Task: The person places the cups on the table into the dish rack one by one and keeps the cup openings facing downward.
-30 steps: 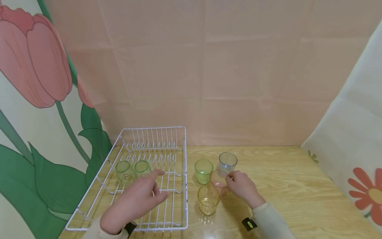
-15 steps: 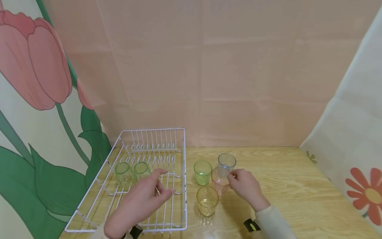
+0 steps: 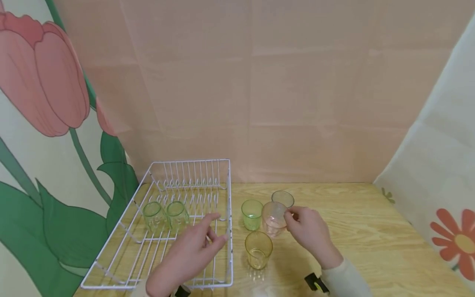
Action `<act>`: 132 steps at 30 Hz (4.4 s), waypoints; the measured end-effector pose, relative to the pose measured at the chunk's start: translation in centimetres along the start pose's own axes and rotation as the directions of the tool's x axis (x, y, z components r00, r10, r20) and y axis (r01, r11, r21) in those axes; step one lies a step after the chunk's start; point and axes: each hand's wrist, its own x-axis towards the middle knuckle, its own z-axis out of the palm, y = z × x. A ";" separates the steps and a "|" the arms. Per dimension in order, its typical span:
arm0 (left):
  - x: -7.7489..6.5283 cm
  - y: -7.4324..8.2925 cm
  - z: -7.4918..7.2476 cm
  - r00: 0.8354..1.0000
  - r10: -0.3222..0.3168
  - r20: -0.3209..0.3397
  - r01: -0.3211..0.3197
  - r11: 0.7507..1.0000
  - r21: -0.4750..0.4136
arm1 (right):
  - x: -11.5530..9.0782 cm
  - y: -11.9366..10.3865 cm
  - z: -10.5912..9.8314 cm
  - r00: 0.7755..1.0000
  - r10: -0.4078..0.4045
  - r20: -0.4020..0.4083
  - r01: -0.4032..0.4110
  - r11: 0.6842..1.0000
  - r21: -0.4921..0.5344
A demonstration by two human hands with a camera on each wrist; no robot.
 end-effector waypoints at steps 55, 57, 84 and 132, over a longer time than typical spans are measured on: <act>1.8 1.3 3.9 0.990 0.035 0.134 -0.009 0.981 -0.193 | -3.6 -5.6 -1.2 0.988 -0.141 0.065 0.122 0.962 0.244; 1.8 1.3 3.9 0.991 0.037 0.130 -0.010 0.979 -0.202 | -3.6 -5.6 -1.2 0.987 -0.145 0.064 0.124 0.959 0.253; 1.3 1.5 3.9 0.988 0.140 0.060 -0.129 0.979 -0.158 | -3.5 -5.4 -1.2 0.990 -0.105 0.096 0.071 0.950 0.303; 1.6 1.5 4.1 1.000 -0.008 0.028 0.012 0.990 -0.138 | -3.7 -6.1 -1.3 0.985 -0.097 0.143 0.055 0.961 0.272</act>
